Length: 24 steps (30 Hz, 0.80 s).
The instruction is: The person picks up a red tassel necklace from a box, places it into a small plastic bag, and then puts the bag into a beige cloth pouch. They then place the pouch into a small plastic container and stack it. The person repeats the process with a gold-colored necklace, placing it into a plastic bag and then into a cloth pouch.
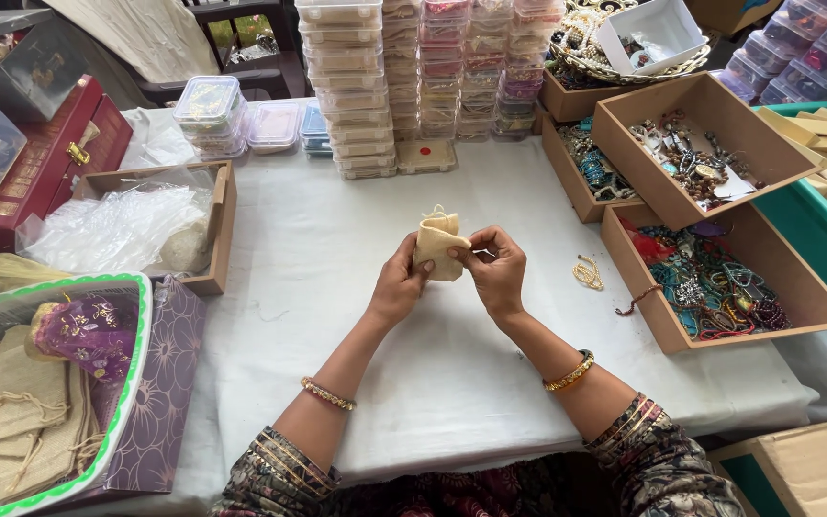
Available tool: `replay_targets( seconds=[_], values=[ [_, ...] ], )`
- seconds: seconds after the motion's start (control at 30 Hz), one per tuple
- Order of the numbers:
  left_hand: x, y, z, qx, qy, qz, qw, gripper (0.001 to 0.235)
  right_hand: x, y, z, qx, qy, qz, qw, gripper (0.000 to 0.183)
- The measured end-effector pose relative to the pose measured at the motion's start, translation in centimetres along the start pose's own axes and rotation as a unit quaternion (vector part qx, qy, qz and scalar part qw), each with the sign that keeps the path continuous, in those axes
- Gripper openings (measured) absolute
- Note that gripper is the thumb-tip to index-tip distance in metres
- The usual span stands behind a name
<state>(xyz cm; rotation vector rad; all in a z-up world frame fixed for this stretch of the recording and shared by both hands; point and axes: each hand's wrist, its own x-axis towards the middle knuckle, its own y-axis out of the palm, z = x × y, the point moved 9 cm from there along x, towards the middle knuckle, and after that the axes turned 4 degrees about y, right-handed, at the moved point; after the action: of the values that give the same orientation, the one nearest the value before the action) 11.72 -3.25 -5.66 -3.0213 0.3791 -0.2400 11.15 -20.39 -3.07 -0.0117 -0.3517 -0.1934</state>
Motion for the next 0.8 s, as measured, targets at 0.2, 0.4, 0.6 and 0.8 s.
replay_targets(
  seconds=[0.2, 0.4, 0.6, 0.8],
  values=[
    [0.0, 0.2, -1.0, -0.016, 0.112, -0.003, 0.994, 0.037, 0.0, 0.8, -0.2, 0.006, -0.008, 0.046, 0.999, 0.021],
    [0.6, 0.3, 0.7, -0.105, 0.091, 0.025, 0.99, 0.032, 0.3, 0.7, 1.9, 0.002, -0.037, 0.063, 0.997, 0.011],
    [0.6, 1.3, 1.6, -0.149, 0.051, 0.085, 0.984, 0.031, 1.4, 0.9, 3.3, 0.005, -0.049, 0.181, 0.982, 0.026],
    [0.8, 1.1, 2.3, -0.151, 0.031, 0.118, 0.981, 0.03, 1.1, 2.2, 1.0, 0.049, 0.064, 0.312, 0.947, 0.027]
  ],
)
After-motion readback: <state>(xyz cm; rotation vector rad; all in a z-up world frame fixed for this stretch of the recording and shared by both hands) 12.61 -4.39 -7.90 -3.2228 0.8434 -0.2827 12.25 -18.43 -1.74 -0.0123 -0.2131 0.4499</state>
